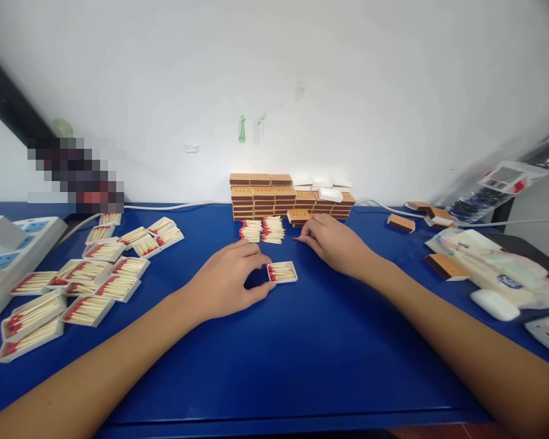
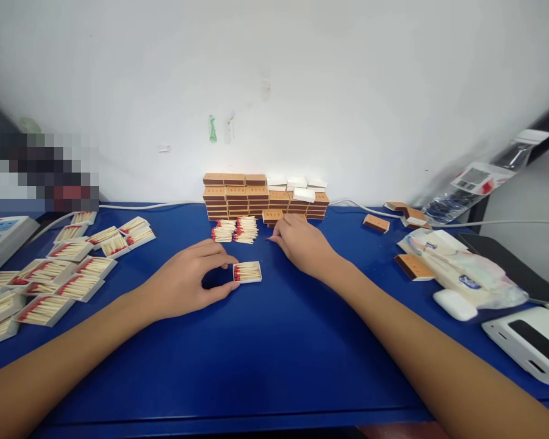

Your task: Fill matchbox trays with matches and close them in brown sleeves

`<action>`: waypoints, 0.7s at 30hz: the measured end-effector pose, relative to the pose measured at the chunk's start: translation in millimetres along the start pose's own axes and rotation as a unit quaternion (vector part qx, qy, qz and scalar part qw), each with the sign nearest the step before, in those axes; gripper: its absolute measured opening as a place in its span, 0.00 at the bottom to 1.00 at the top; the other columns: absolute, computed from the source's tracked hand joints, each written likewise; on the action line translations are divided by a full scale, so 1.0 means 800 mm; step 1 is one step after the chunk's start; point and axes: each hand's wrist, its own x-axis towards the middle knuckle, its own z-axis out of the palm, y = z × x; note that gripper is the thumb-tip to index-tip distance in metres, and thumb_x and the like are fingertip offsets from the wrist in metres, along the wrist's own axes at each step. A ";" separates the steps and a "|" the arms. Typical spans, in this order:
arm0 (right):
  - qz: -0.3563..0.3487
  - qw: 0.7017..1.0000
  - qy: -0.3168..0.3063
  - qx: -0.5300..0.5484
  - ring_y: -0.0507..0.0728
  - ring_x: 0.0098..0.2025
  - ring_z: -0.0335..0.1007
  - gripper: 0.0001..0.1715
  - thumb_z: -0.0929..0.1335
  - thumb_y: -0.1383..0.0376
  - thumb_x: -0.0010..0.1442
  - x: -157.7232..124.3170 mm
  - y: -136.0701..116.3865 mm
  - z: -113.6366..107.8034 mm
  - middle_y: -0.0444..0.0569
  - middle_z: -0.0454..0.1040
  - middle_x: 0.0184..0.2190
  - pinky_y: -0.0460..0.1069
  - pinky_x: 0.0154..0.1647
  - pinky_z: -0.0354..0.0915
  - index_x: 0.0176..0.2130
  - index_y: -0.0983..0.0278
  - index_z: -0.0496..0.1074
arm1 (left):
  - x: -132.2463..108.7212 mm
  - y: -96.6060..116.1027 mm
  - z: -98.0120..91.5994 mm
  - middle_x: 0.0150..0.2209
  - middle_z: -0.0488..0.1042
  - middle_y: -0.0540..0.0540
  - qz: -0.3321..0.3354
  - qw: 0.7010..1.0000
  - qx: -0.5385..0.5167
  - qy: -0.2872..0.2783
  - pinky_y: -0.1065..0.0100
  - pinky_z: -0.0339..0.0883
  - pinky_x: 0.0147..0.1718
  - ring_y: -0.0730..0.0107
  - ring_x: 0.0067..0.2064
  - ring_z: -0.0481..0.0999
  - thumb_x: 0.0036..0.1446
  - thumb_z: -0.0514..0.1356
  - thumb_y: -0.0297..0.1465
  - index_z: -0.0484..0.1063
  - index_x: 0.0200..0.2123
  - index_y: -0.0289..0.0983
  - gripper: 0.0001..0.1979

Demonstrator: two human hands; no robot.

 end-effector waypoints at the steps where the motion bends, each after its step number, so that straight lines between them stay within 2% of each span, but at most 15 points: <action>1: -0.007 1.000 0.002 0.006 0.63 0.45 0.69 0.10 0.64 0.63 0.73 -0.002 -0.008 -0.004 0.55 0.74 0.40 0.56 0.47 0.65 0.40 0.64 0.72 | 0.000 0.000 0.000 0.40 0.78 0.43 -0.001 1.000 0.001 0.001 0.57 0.73 0.47 0.58 0.46 0.77 0.66 0.64 0.37 0.79 0.51 0.36 0.14; 7: -0.071 0.992 -0.035 0.104 0.59 0.41 0.70 0.08 0.64 0.65 0.74 -0.022 -0.076 -0.022 0.51 0.74 0.39 0.52 0.42 0.66 0.40 0.62 0.71 | 0.002 -0.001 0.002 0.41 0.79 0.43 0.001 1.000 0.014 0.016 0.56 0.72 0.48 0.56 0.48 0.76 0.66 0.64 0.37 0.78 0.47 0.37 0.11; 10: -0.085 0.990 -0.039 0.101 0.58 0.40 0.71 0.09 0.64 0.66 0.73 -0.026 -0.089 -0.024 0.52 0.74 0.39 0.51 0.41 0.66 0.39 0.62 0.71 | 0.002 -0.001 0.001 0.42 0.79 0.42 -0.002 1.000 0.013 0.017 0.56 0.72 0.48 0.56 0.47 0.76 0.65 0.64 0.36 0.78 0.45 0.38 0.09; 13: -0.068 0.992 -0.017 0.102 0.59 0.41 0.72 0.10 0.64 0.64 0.73 -0.021 -0.063 -0.036 0.52 0.75 0.40 0.51 0.41 0.65 0.41 0.62 0.74 | 0.002 -0.002 0.000 0.42 0.79 0.42 -0.003 1.000 0.009 0.023 0.56 0.73 0.47 0.57 0.47 0.77 0.65 0.64 0.36 0.78 0.47 0.38 0.11; 15: -0.031 0.996 0.015 0.079 0.59 0.40 0.72 0.11 0.64 0.62 0.72 -0.017 -0.027 -0.051 0.53 0.76 0.39 0.52 0.40 0.64 0.41 0.62 0.75 | 0.001 -0.003 0.000 0.41 0.79 0.43 -0.003 1.000 0.005 0.023 0.57 0.73 0.47 0.57 0.47 0.76 0.66 0.64 0.37 0.78 0.48 0.37 0.12; 16: -0.007 0.998 0.011 0.061 0.60 0.40 0.72 0.11 0.65 0.61 0.71 -0.015 -0.007 -0.059 0.53 0.76 0.39 0.52 0.39 0.63 0.41 0.62 0.75 | 0.001 -0.003 0.000 0.41 0.79 0.43 -0.004 1.000 0.003 0.021 0.57 0.73 0.47 0.57 0.47 0.76 0.66 0.64 0.37 0.78 0.48 0.37 0.12; 19: 0.044 0.996 -0.072 0.033 0.59 0.36 0.71 0.14 0.69 0.55 0.65 -0.014 0.046 -0.077 0.53 0.77 0.35 0.51 0.36 0.62 0.38 0.62 0.77 | 0.000 -0.003 -0.001 0.41 0.79 0.43 -0.009 1.000 0.003 0.016 0.57 0.73 0.47 0.57 0.47 0.76 0.66 0.64 0.38 0.78 0.49 0.37 0.13; 21: 0.069 0.987 -0.138 0.049 0.58 0.34 0.70 0.18 0.72 0.49 0.62 -0.016 0.066 -0.081 0.51 0.78 0.33 0.50 0.34 0.61 0.38 0.62 0.79 | -0.001 -0.003 -0.001 0.42 0.79 0.43 -0.011 1.000 0.004 0.016 0.57 0.73 0.47 0.57 0.48 0.76 0.66 0.64 0.38 0.78 0.48 0.37 0.12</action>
